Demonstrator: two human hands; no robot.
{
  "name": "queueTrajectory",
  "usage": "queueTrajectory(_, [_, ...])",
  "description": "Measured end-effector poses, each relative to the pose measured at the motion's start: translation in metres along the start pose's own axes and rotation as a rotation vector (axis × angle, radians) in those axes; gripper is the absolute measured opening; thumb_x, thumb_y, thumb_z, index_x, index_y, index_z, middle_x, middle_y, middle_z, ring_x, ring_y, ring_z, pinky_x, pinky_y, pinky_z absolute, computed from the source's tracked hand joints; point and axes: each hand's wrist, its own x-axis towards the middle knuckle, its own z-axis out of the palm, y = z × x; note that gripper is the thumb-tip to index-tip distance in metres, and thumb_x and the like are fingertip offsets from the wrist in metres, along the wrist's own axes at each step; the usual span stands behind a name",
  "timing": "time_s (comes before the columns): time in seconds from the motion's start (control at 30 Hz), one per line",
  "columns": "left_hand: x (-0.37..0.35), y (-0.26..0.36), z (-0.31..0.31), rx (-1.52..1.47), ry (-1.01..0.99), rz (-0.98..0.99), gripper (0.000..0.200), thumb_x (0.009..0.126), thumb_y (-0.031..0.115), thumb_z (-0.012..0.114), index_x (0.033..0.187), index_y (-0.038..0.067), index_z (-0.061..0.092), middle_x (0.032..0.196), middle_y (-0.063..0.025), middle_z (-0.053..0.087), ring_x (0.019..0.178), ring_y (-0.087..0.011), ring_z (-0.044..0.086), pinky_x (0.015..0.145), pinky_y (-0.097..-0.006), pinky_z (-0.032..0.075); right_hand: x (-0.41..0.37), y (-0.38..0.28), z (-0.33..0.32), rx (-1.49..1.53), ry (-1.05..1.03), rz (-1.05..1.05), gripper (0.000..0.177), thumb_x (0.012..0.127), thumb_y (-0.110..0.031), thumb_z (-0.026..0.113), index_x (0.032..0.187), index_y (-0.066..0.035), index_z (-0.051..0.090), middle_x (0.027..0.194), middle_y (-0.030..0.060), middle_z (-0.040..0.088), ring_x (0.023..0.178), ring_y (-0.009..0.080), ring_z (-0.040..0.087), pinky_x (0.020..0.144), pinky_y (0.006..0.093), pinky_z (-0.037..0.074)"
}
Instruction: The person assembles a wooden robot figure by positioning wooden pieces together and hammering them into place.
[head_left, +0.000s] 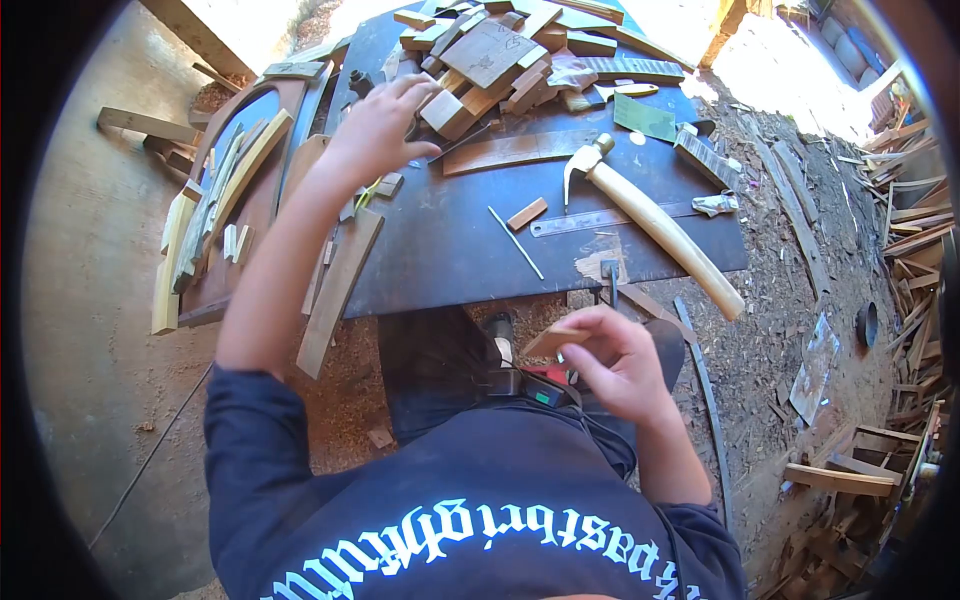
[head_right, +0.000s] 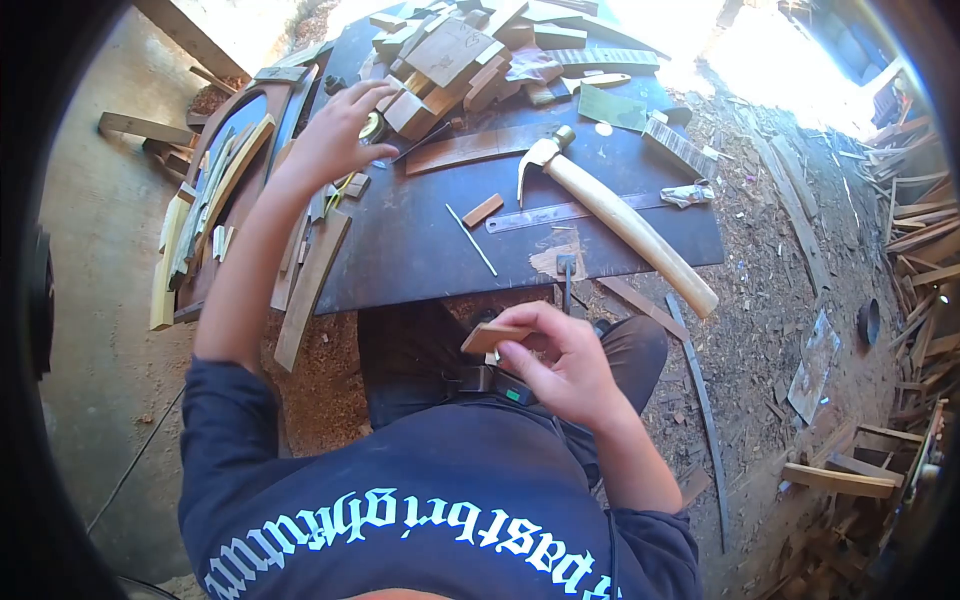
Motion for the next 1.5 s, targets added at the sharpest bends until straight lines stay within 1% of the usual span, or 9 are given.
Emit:
queueTrajectory(0.17, [0.046,-0.025,0.047,-0.166,-0.174,-0.297,0.134,0.065,0.07,0.086,0.164,0.006,0.021,0.16,-0.0275,0.036,0.143,-0.0432,0.045,0.118,-0.0505,0.04,-0.018,0.008,0.0,0.156,-0.024,0.05,0.026,0.098,0.0,0.067,0.124,0.001,0.066,0.114,0.008,0.071,0.099,0.0111,0.069,0.083,0.0264,0.059])
queueTrajectory(0.3, [0.053,-0.013,0.054,-0.22,-0.127,-0.482,0.13,0.067,0.057,0.089,0.161,-0.004,0.023,0.158,-0.0331,0.033,0.146,-0.0425,0.041,0.12,-0.0456,0.037,-0.031,0.022,-0.011,0.217,0.021,0.057,0.027,0.097,0.0,0.067,0.124,0.001,0.066,0.116,0.0073,0.071,0.102,0.0119,0.069,0.083,0.0266,0.059])
queueTrajectory(0.5, [0.04,-0.011,0.063,-0.366,0.185,-0.352,0.112,0.067,0.047,0.092,0.156,0.007,0.036,0.139,-0.024,0.046,0.131,-0.0414,0.051,0.114,-0.0451,0.042,-0.04,0.031,-0.028,0.158,0.025,0.061,0.028,0.097,-0.001,0.068,0.124,0.001,0.066,0.117,0.0078,0.071,0.104,0.0126,0.069,0.088,0.028,0.059])
queueTrajectory(0.7, [0.028,0.018,0.038,-0.187,0.318,-0.263,0.097,0.067,0.04,0.091,0.148,0.015,0.044,0.136,-0.022,0.045,0.132,-0.0417,0.048,0.109,-0.0508,0.044,-0.04,0.035,-0.024,0.193,0.043,0.06,0.028,0.096,-0.002,0.069,0.124,0.001,0.067,0.115,0.0079,0.072,0.105,0.0129,0.068,0.091,0.0293,0.057])
queueTrajectory(0.8, [0.031,0.031,0.009,-0.051,0.511,-0.07,0.095,0.067,0.032,0.09,0.149,0.016,0.044,0.131,-0.0189,0.047,0.129,-0.0383,0.047,0.111,-0.0484,0.042,-0.04,0.037,-0.023,0.133,0.027,0.06,0.028,0.096,-0.003,0.069,0.124,0.001,0.066,0.115,0.0079,0.072,0.105,0.0127,0.068,0.091,0.0295,0.057])
queueTrajectory(0.97, [0.033,0.052,-0.036,0.123,0.513,0.15,0.099,0.063,0.022,0.09,0.151,0.024,0.043,0.134,-0.0177,0.047,0.129,-0.0399,0.048,0.107,-0.0506,0.045,-0.037,0.031,-0.024,0.113,0.017,0.044,0.028,0.096,-0.004,0.069,0.124,0.0,0.067,0.116,0.0085,0.072,0.106,0.0127,0.068,0.091,0.0292,0.056])
queueTrajectory(1.23, [0.005,0.072,-0.066,0.228,0.529,0.262,0.101,0.065,0.017,0.091,0.154,0.021,0.044,0.139,-0.016,0.046,0.134,-0.0385,0.046,0.114,-0.0504,0.043,-0.042,0.019,-0.018,0.106,0.049,-0.01,0.031,0.096,0.001,0.064,0.126,-0.004,0.069,0.112,0.009,0.068,0.102,0.0156,0.069,0.089,0.0308,0.058])
queueTrajectory(1.4, [-0.058,0.082,-0.107,0.28,0.581,0.335,0.101,0.068,0.02,0.089,0.157,0.018,0.04,0.14,-0.0159,0.043,0.137,-0.0391,0.046,0.114,-0.0498,0.046,-0.044,0.022,-0.019,0.037,0.039,-0.259,0.033,0.094,0.013,0.053,0.113,-0.002,0.074,0.111,0.0106,0.059,0.087,0.0164,0.067,0.076,0.0265,0.058])
queueTrajectory(1.5, [-0.113,0.098,-0.129,0.223,0.633,0.318,0.1,0.077,0.03,0.088,0.158,0.01,0.033,0.146,-0.0191,0.04,0.137,-0.0429,0.047,0.114,-0.0577,0.044,-0.048,0.016,-0.016,0.015,0.055,-0.331,0.033,0.093,0.015,0.051,0.109,-0.001,0.075,0.11,0.0112,0.059,0.084,0.0141,0.066,0.072,0.0268,0.057])
